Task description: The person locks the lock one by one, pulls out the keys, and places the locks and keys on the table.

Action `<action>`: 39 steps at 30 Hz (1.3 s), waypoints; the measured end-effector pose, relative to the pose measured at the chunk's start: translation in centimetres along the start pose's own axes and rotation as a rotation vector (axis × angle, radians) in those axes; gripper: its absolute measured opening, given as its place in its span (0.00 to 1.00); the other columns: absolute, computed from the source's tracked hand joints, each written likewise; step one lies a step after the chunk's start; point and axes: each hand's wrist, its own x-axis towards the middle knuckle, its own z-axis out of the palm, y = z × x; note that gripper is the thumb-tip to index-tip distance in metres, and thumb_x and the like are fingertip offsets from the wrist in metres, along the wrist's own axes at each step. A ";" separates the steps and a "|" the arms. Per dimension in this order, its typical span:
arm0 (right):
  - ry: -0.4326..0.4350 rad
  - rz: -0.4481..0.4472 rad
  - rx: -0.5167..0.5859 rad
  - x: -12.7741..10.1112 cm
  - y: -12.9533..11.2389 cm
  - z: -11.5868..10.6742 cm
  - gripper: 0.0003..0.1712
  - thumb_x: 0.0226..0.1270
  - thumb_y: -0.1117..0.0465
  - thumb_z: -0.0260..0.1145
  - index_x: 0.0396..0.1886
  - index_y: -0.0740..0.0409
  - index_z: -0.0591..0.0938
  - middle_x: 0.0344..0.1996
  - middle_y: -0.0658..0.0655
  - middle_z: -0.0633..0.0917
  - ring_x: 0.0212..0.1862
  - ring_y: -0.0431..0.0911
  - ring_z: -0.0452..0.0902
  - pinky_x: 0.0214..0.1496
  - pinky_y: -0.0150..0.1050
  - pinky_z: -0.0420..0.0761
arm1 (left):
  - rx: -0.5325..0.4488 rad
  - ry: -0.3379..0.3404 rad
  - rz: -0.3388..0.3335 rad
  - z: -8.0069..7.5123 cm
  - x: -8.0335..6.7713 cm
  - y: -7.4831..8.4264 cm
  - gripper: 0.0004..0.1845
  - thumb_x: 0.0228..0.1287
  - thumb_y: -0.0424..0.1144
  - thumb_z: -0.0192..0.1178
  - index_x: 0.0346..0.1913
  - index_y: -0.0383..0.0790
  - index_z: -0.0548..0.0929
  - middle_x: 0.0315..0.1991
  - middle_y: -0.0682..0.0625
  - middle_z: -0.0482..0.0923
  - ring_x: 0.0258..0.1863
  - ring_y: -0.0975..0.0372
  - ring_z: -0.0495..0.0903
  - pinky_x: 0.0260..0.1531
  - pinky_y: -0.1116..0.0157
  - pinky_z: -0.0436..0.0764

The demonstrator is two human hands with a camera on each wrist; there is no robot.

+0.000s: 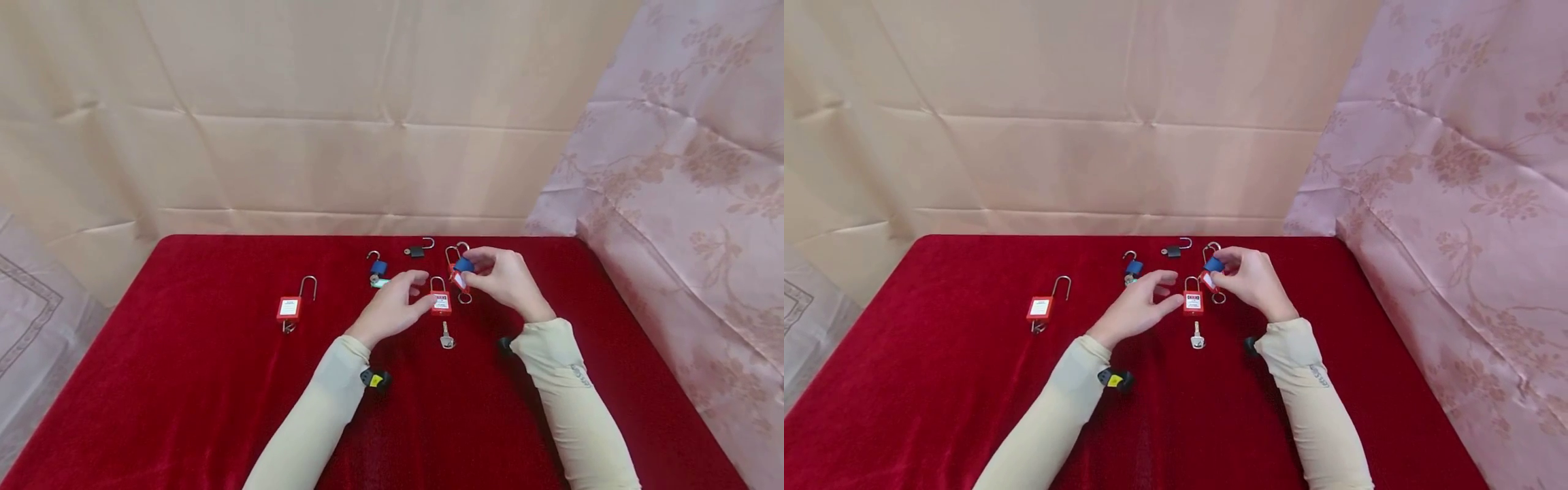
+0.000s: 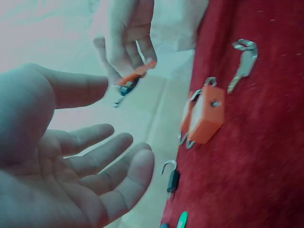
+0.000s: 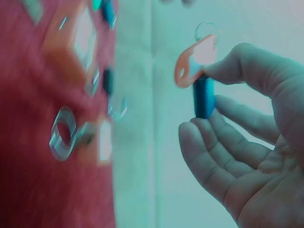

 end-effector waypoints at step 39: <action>-0.156 -0.252 0.122 1.5 -7.8 4.6 0.25 0.59 0.65 0.77 0.57 0.62 0.84 0.40 0.51 0.89 0.42 0.43 0.85 0.39 0.40 0.85 | -0.259 0.108 -0.149 -5.2 -0.6 -1.3 0.13 0.70 0.45 0.63 0.44 0.39 0.88 0.34 0.47 0.84 0.36 0.55 0.81 0.39 0.61 0.78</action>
